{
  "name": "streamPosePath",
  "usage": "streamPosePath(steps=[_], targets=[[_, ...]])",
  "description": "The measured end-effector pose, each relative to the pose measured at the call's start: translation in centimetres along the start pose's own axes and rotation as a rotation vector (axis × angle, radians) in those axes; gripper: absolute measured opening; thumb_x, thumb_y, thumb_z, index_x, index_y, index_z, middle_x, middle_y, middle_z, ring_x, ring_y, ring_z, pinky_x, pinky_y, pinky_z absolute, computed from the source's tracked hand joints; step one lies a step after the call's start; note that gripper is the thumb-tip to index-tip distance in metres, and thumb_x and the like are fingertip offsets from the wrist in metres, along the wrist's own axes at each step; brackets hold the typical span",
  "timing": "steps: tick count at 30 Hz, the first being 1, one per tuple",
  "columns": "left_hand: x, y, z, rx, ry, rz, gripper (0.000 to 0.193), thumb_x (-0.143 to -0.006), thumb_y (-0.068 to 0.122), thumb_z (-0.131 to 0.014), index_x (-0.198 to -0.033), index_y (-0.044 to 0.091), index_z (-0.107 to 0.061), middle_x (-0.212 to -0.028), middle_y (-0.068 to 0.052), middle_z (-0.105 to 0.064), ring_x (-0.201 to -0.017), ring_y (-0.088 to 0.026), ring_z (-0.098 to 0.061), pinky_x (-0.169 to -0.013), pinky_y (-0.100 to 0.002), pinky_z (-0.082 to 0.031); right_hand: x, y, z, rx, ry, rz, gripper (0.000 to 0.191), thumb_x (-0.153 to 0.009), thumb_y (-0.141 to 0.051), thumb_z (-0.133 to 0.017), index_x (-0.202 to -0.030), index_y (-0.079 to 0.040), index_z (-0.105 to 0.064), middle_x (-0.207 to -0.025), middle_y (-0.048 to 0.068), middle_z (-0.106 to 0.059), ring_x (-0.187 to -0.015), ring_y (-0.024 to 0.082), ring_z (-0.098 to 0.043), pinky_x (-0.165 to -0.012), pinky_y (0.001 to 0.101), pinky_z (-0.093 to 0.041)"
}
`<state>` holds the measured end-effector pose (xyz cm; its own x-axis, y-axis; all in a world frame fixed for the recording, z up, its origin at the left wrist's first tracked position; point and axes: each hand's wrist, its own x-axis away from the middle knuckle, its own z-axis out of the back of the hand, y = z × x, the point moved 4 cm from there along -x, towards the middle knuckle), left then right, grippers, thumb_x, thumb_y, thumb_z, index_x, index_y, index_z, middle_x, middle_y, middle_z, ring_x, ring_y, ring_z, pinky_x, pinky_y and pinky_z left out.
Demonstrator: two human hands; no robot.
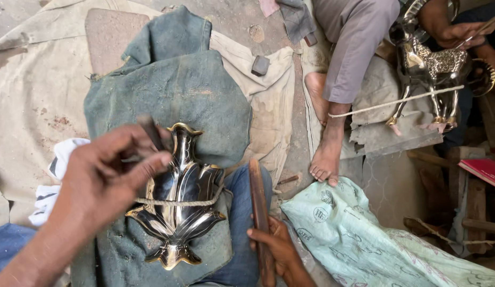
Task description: The person uses a wooden mallet and a metal punch to shape a brass-colored metal object secured with rope on a cushion. They repeatedly strike the punch to emboss or adjust the metal surface.
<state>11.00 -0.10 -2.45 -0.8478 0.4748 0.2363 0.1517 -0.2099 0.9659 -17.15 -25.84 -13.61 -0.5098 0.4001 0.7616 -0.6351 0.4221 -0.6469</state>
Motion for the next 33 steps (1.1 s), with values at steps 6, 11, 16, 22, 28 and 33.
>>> streamPosePath(steps=[6, 11, 16, 22, 28, 33], targets=[[5.6, 0.7, -6.2, 0.004, -0.193, -0.653, 0.031, -0.084, 0.003, -0.077, -0.114, 0.008, -0.071, -0.112, -0.008, -0.076, -0.101, -0.021, -0.079, -0.082, -0.033, -0.066, -6.2, -10.6, 1.6, -0.208, -0.126, 0.333, 0.074, -0.077, -0.004, -0.071, -0.146, 0.001, -0.044, -0.111, 0.012, -0.062, -0.092, 0.019, -0.068, -0.078, 0.0399, -0.064], [6.4, 0.4, -8.2, -0.17, -0.11, -0.835, 0.031, -0.084, 0.007, -0.079, -0.114, 0.007, -0.073, -0.106, -0.008, -0.071, -0.091, -0.023, -0.075, -0.074, -0.033, -0.064, -15.4, -24.9, 0.6, 0.768, 0.332, 0.815, 0.081, -0.074, -0.006, -0.086, -0.149, -0.006, -0.054, -0.126, 0.014, -0.068, -0.103, 0.022, -0.067, -0.08, 0.0332, -0.058], [6.2, -0.7, -8.6, -0.171, -0.14, -0.86, 0.024, -0.089, 0.012, -0.076, -0.112, 0.007, -0.075, -0.102, -0.009, -0.071, -0.086, -0.02, -0.076, -0.066, -0.032, -0.064, -19.5, -31.5, -1.5, 1.167, 0.664, 0.761, 0.058, -0.082, -0.015, -0.082, -0.139, -0.013, -0.069, -0.099, 0.019, -0.077, -0.09, 0.028, -0.071, -0.084, 0.0406, -0.055], [7.2, -1.2, -9.7, -0.14, -0.251, -0.626, 0.018, -0.095, 0.018, -0.069, -0.11, 0.013, -0.079, -0.095, -0.005, -0.072, -0.083, -0.018, -0.077, -0.059, -0.033, -0.061, -22.8, -35.6, -2.3, 1.526, 0.428, 0.463, 0.061, -0.074, -0.002, -0.082, -0.129, -0.024, -0.073, -0.11, 0.01, -0.073, -0.088, 0.022, -0.07, -0.085, 0.037, -0.055], [6.7, -0.5, -8.6, -0.12, -0.179, -0.737, 0.024, -0.091, 0.014, -0.074, -0.115, 0.009, -0.075, -0.102, -0.009, -0.071, -0.087, -0.019, -0.076, -0.066, -0.032, -0.065, -17.4, -33.5, 0.6, 1.567, 0.203, 0.355, 0.039, -0.091, 0.0, -0.074, -0.126, -0.016, -0.074, -0.102, 0.012, -0.081, -0.084, 0.027, -0.076, -0.075, 0.0448, -0.063], [6.4, 0.5, -7.8, -0.092, -0.183, -0.85, 0.034, -0.085, 0.007, -0.081, -0.117, 0.002, -0.07, -0.107, -0.012, -0.068, -0.091, -0.025, -0.073, -0.071, -0.036, -0.062, -6.5, -23.0, 2.0, 1.718, 0.347, 0.937, 0.065, -0.076, 0.008, -0.064, -0.136, -0.018, -0.068, -0.123, 0.018, -0.072, -0.094, 0.037, -0.074, -0.085, 0.0484, -0.06]])
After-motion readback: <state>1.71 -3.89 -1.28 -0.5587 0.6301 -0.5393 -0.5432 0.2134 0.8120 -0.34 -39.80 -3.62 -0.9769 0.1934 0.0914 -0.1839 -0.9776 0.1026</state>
